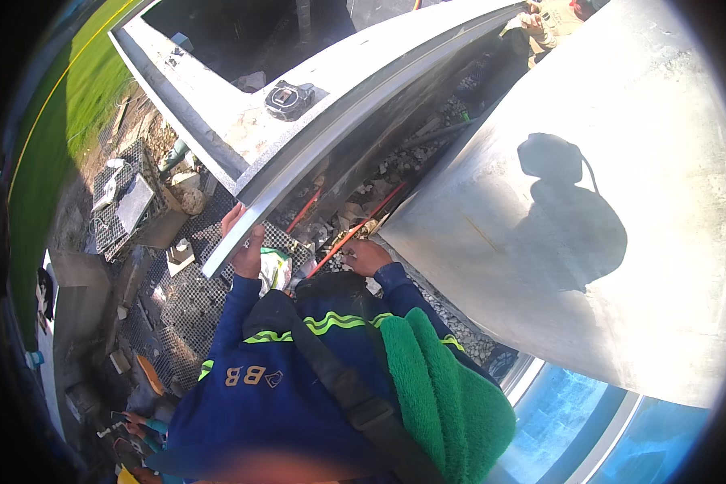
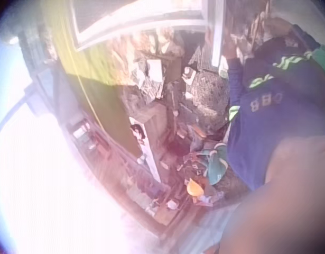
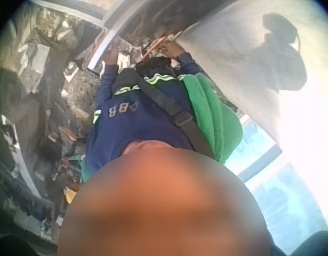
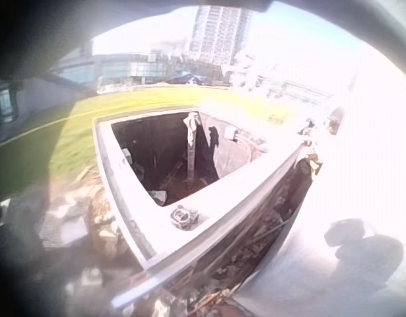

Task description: The person positions and aligns a long metal trim piece along the edge of a large curved structure, using a pen to mark alignment points. Another worker assists by holding the trim in place while the person makes adjustments and marks.

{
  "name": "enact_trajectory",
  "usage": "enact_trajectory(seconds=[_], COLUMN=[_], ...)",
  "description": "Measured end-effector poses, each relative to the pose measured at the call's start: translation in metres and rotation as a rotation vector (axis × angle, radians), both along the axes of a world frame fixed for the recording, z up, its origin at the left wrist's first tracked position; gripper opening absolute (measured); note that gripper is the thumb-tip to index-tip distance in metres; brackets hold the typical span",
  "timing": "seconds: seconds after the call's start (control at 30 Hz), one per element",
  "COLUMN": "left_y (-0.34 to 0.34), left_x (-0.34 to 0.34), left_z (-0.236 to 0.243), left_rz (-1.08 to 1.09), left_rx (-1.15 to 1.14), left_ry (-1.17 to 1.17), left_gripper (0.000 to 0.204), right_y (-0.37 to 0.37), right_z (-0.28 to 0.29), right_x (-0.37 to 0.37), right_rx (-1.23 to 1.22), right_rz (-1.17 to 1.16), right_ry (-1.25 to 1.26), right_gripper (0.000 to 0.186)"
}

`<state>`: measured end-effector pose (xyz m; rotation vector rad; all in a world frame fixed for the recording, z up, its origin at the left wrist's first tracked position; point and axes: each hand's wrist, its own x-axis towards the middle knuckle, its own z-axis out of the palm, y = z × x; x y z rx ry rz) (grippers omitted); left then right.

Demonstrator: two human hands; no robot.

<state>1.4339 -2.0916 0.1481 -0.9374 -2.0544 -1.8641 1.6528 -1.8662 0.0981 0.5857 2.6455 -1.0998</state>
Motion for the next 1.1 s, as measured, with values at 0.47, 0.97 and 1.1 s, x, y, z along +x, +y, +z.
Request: enact_trajectory(seconds=[0.47, 0.97, 1.1], left_y=[0.000, -0.017, -0.017], left_x=[0.001, -0.002, 0.001], left_z=[-0.002, -0.015, -0.020], left_rz=[-0.014, 0.011, 0.048], left_rx=[0.008, -0.155, -0.133], left_ry=[-0.022, 0.022, -0.003], left_gripper=[0.056, 0.049, 0.051], right_y=[0.223, 0.460, 0.506], right_z=[0.135, 0.177, 0.168], right_x=[-0.105, -0.170, -0.176], right_rx=[-0.573, -0.605, -0.618], right_rz=[-1.095, -1.563, -1.542], right_ry=[1.138, 1.475, 1.537], right_gripper=[0.027, 0.048, 0.036])
